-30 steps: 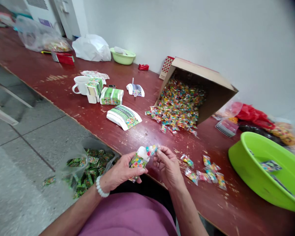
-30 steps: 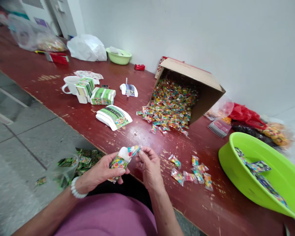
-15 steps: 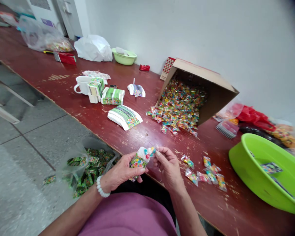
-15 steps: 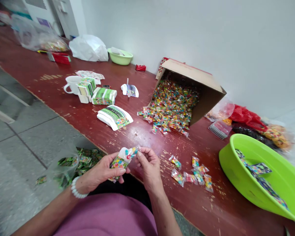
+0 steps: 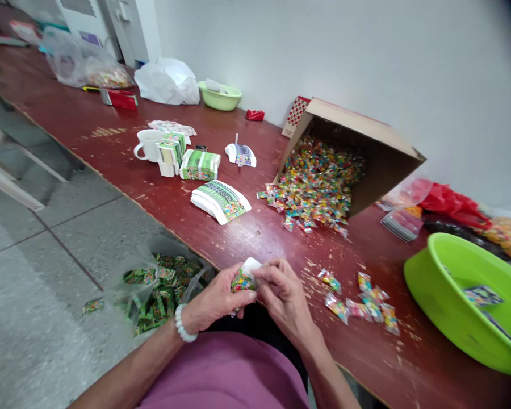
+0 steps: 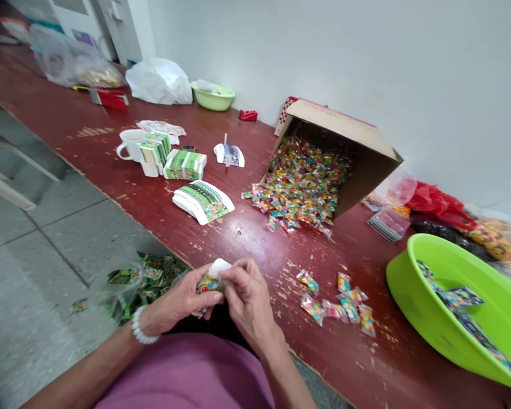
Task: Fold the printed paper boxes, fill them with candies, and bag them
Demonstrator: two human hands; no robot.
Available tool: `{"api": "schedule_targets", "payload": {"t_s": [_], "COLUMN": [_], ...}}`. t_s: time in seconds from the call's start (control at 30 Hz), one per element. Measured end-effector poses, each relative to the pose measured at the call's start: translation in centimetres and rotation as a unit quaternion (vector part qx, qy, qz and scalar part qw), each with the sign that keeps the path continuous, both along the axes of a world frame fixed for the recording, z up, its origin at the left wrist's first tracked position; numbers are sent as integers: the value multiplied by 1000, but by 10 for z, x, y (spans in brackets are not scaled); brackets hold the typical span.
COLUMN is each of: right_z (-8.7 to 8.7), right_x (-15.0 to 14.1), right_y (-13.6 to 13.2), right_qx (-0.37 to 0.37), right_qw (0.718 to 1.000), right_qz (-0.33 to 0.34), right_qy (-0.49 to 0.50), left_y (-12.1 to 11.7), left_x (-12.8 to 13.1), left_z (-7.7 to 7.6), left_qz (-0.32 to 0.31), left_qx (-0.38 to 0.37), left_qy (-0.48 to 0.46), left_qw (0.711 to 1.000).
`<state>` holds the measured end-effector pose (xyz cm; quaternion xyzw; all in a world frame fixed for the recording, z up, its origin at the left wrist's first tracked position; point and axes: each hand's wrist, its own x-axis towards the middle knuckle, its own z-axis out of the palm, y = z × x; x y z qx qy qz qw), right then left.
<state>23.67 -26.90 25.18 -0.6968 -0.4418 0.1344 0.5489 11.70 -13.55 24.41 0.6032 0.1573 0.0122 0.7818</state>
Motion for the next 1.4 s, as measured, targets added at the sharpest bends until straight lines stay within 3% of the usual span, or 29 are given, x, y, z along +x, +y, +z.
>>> {"api": "schedule_targets", "payload": {"t_s": [0.07, 0.17, 0.27, 0.5, 0.63, 0.77, 0.9, 0.97, 1.07, 1.23, 1.3, 1.4], "right_z": [2, -1, -8, -16, -14, -12, -9, -6, -3, -9, -10, -8], "right_x": [0, -1, -8, -17, -8, -3, -2, -1, -1, -3, -4, -3], "right_y": [-2, -3, 1, 13, 17, 16, 11, 9, 10, 18, 22, 25], "right_qx": [8, 30, 36, 18, 6, -19, -27, -36, -40, -43, -44, -21], "right_qw": [999, 996, 993, 971, 946, 960, 982, 985, 970, 963, 959, 932], "right_qz": [-19, -88, -61, 27, 8, 36, 34, 64, 109, 68, 67, 93], "right_qy": [-28, 17, 92, 237, 323, 278, 185, 158, 213, 259, 270, 350], "left_y": [0, 2, 2, -4, -6, -6, -3, -2, -2, -5, -5, -3], "left_x": [1, 2, 4, 1, 1, 1, 3, 4, 5, 6, 6, 5], "left_z": [0, -1, -4, -9, -9, -6, -6, -7, -8, -6, -6, -7], "left_qz": [28, 74, 113, 145, 146, 126, 100, 93, 95, 127, 106, 69], "left_qx": [-50, -166, -228, -165, -121, -119, -196, -219, -204, -192, -214, -211], "left_qy": [-2, 24, 39, -4, -15, -5, 21, 36, 44, 27, 31, 20], "left_qw": [998, 983, 966, 976, 982, 985, 975, 971, 973, 973, 971, 975]}}
